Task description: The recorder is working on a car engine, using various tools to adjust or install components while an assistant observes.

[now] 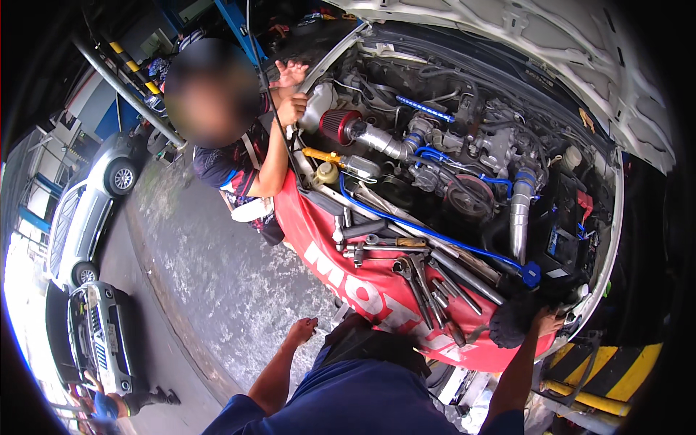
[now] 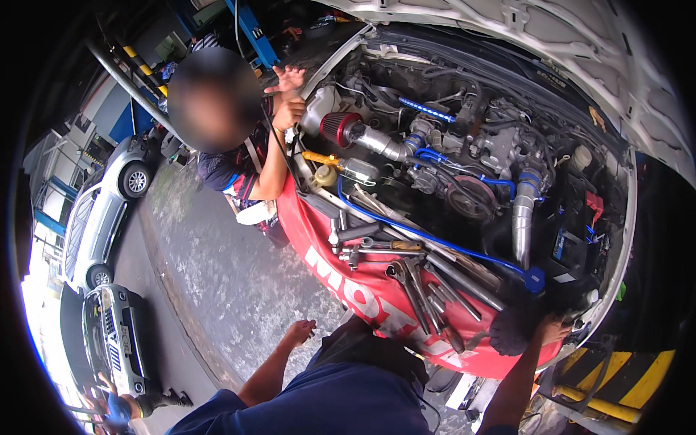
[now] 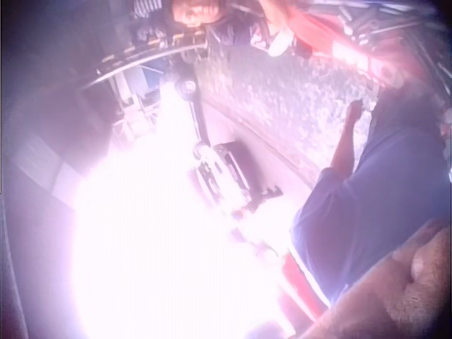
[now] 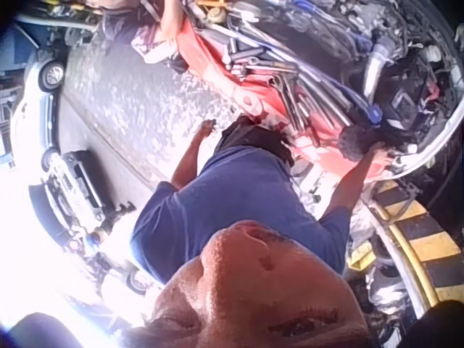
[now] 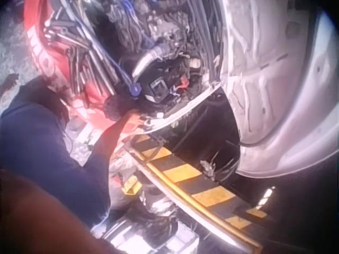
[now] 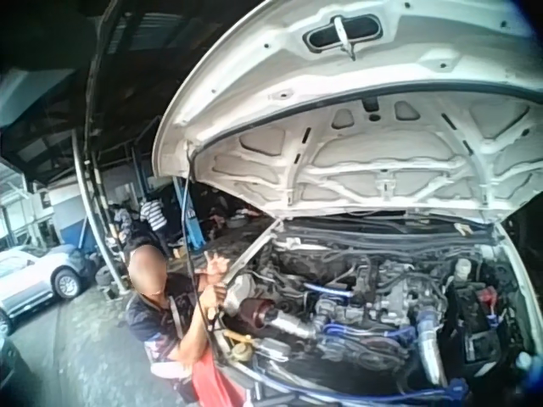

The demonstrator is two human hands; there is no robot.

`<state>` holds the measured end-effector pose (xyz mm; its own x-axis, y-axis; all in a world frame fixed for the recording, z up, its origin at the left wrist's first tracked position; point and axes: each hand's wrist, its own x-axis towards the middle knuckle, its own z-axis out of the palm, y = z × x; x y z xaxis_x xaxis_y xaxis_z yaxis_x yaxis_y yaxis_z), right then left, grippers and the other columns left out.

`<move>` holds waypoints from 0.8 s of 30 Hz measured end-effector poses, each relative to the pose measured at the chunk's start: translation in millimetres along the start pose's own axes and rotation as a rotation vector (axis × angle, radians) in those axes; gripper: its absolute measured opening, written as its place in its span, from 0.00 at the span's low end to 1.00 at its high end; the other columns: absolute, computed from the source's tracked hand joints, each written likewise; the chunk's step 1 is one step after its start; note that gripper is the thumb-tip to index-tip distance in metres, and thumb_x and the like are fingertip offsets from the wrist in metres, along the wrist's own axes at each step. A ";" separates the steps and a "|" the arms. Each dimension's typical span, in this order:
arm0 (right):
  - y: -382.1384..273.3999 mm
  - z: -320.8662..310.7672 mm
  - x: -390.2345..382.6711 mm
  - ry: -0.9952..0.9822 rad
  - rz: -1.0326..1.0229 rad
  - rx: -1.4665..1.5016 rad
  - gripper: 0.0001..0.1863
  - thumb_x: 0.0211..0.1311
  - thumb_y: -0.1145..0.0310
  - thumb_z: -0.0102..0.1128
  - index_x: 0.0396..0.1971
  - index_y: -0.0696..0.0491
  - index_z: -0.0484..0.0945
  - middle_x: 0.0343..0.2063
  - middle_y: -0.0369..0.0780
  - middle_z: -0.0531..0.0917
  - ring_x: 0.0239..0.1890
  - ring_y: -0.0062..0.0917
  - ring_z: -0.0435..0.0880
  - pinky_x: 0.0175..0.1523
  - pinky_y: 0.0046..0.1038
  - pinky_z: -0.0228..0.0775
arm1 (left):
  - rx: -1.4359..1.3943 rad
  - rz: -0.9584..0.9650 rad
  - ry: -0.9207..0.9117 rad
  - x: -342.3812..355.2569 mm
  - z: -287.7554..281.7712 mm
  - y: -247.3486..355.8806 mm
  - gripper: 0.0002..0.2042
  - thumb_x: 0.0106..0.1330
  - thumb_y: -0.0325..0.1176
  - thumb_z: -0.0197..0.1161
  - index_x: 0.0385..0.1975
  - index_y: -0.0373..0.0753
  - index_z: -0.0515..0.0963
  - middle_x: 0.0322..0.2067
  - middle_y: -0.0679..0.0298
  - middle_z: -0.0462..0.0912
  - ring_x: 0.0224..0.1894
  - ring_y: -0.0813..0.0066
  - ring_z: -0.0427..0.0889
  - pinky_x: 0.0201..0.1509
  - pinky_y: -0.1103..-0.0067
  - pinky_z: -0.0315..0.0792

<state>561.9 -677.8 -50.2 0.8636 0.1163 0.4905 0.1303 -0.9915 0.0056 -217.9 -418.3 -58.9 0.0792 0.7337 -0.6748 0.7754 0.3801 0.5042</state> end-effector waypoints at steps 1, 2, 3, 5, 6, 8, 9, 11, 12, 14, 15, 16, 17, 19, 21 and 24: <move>0.5 -3.4 1.4 0.042 -0.003 0.027 0.29 0.64 0.46 0.57 0.65 0.38 0.75 0.64 0.56 0.66 0.66 0.52 0.66 0.68 0.52 0.62 | 0.010 0.015 -0.020 -1.8 0.0 -2.0 0.25 0.70 0.56 0.52 0.41 0.38 0.84 0.31 0.56 0.88 0.37 0.61 0.87 0.46 0.68 0.77; 4.8 -8.2 2.4 0.083 0.007 0.036 0.29 0.63 0.47 0.59 0.64 0.38 0.75 0.63 0.56 0.68 0.64 0.52 0.68 0.67 0.52 0.63 | -0.020 -0.005 -0.017 -4.7 -1.2 -1.8 0.25 0.70 0.55 0.52 0.40 0.37 0.84 0.30 0.56 0.87 0.35 0.63 0.87 0.44 0.69 0.77; 29.9 -16.6 2.0 0.126 0.012 -0.024 0.31 0.59 0.51 0.61 0.64 0.39 0.76 0.60 0.56 0.71 0.62 0.52 0.71 0.64 0.50 0.66 | -0.009 -0.012 -0.066 6.7 2.6 9.1 0.25 0.70 0.54 0.53 0.39 0.35 0.84 0.29 0.57 0.87 0.32 0.65 0.87 0.42 0.70 0.78; 6.2 -44.6 -20.6 0.058 0.039 0.080 0.32 0.58 0.56 0.60 0.65 0.47 0.75 0.55 0.57 0.74 0.59 0.53 0.72 0.61 0.50 0.68 | -0.046 -0.078 -0.085 7.1 -4.7 -6.7 0.25 0.70 0.53 0.54 0.37 0.33 0.83 0.27 0.56 0.86 0.27 0.68 0.85 0.35 0.72 0.77; -1.9 -52.1 -22.5 -0.016 -0.022 -0.014 0.30 0.58 0.57 0.59 0.61 0.51 0.77 0.55 0.57 0.74 0.58 0.53 0.72 0.61 0.50 0.67 | -0.156 -0.055 -0.117 4.7 -5.0 -13.7 0.26 0.71 0.54 0.54 0.37 0.32 0.82 0.25 0.57 0.86 0.25 0.71 0.84 0.28 0.75 0.76; -22.6 -60.6 -14.3 -0.121 0.139 0.166 0.25 0.55 0.59 0.61 0.51 0.55 0.82 0.58 0.57 0.73 0.60 0.54 0.70 0.65 0.49 0.63 | -0.120 -0.136 -0.115 -14.0 -4.1 -3.5 0.28 0.74 0.56 0.50 0.38 0.33 0.81 0.26 0.56 0.85 0.25 0.73 0.83 0.25 0.77 0.75; -7.5 -52.4 -12.4 0.023 0.178 0.165 0.25 0.54 0.59 0.62 0.51 0.55 0.82 0.60 0.57 0.71 0.63 0.53 0.68 0.67 0.49 0.61 | 0.026 -0.076 -0.245 -16.4 -18.3 -39.8 0.28 0.74 0.56 0.50 0.38 0.33 0.81 0.26 0.56 0.85 0.25 0.73 0.83 0.25 0.77 0.75; -24.3 -58.3 -3.1 -0.207 0.296 0.374 0.29 0.60 0.51 0.60 0.57 0.52 0.79 0.72 0.57 0.56 0.76 0.53 0.49 0.78 0.50 0.41 | 0.807 0.286 -0.176 25.6 -14.8 12.5 0.17 0.70 0.45 0.54 0.42 0.36 0.79 0.36 0.50 0.86 0.38 0.53 0.85 0.39 0.64 0.80; -23.5 -70.0 2.9 -0.214 0.308 0.404 0.31 0.60 0.49 0.61 0.59 0.51 0.78 0.73 0.56 0.53 0.77 0.53 0.46 0.78 0.50 0.38 | 0.902 0.360 -0.260 37.6 -18.1 27.6 0.17 0.70 0.45 0.55 0.42 0.36 0.79 0.36 0.50 0.86 0.38 0.53 0.85 0.39 0.64 0.80; -52.9 -76.9 14.3 -0.240 0.311 0.603 0.32 0.59 0.48 0.62 0.60 0.52 0.78 0.74 0.55 0.51 0.77 0.51 0.42 0.79 0.48 0.35 | 0.996 0.442 -0.339 31.3 -29.2 75.3 0.17 0.70 0.45 0.55 0.42 0.36 0.79 0.36 0.50 0.85 0.39 0.53 0.85 0.40 0.64 0.80; -25.0 -77.7 10.3 -0.201 0.371 0.719 0.32 0.60 0.49 0.63 0.59 0.54 0.79 0.73 0.55 0.53 0.78 0.50 0.43 0.79 0.48 0.36 | 1.062 0.505 -0.404 40.2 -25.2 99.1 0.17 0.70 0.45 0.55 0.42 0.36 0.79 0.36 0.50 0.85 0.39 0.53 0.85 0.40 0.64 0.80; 9.1 -78.5 4.1 -0.124 0.395 0.792 0.30 0.62 0.52 0.62 0.57 0.57 0.78 0.72 0.56 0.57 0.77 0.51 0.47 0.79 0.46 0.40 | 1.113 0.568 -0.464 48.0 -16.5 121.5 0.17 0.70 0.45 0.55 0.42 0.36 0.79 0.36 0.50 0.85 0.39 0.52 0.85 0.40 0.64 0.80; 23.8 -86.7 -8.7 -0.077 0.402 0.872 0.27 0.65 0.56 0.59 0.57 0.60 0.74 0.70 0.58 0.60 0.74 0.54 0.54 0.77 0.46 0.49 | 1.155 0.599 -0.496 57.9 -19.0 130.2 0.17 0.70 0.45 0.55 0.42 0.36 0.79 0.36 0.50 0.85 0.39 0.52 0.85 0.40 0.64 0.80; 27.9 -107.9 -44.7 -0.006 0.588 0.867 0.25 0.68 0.59 0.56 0.59 0.59 0.70 0.68 0.58 0.62 0.70 0.56 0.60 0.74 0.46 0.55 | 1.204 0.635 -0.533 63.9 -26.9 138.8 0.17 0.70 0.45 0.55 0.42 0.36 0.79 0.36 0.50 0.85 0.39 0.52 0.85 0.40 0.63 0.80; 41.1 -111.3 -96.2 0.151 0.605 0.800 0.24 0.68 0.60 0.56 0.59 0.57 0.70 0.65 0.58 0.65 0.67 0.56 0.64 0.71 0.48 0.58 | 1.243 0.678 -0.578 61.5 -30.3 155.3 0.17 0.70 0.44 0.55 0.42 0.36 0.79 0.36 0.50 0.85 0.39 0.52 0.85 0.40 0.63 0.80; 65.9 -100.9 -195.9 0.029 0.733 0.622 0.22 0.68 0.63 0.55 0.59 0.54 0.71 0.62 0.57 0.67 0.63 0.55 0.67 0.69 0.49 0.60 | 1.296 0.732 -0.634 61.0 -35.0 175.1 0.16 0.69 0.44 0.55 0.42 0.36 0.79 0.37 0.50 0.85 0.39 0.52 0.84 0.41 0.63 0.80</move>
<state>352.1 -771.9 -58.0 0.8217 -0.5299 0.2097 -0.1953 -0.6075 -0.7699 -99.2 -287.3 7.2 0.6282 0.0714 -0.7748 0.4115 -0.8756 0.2529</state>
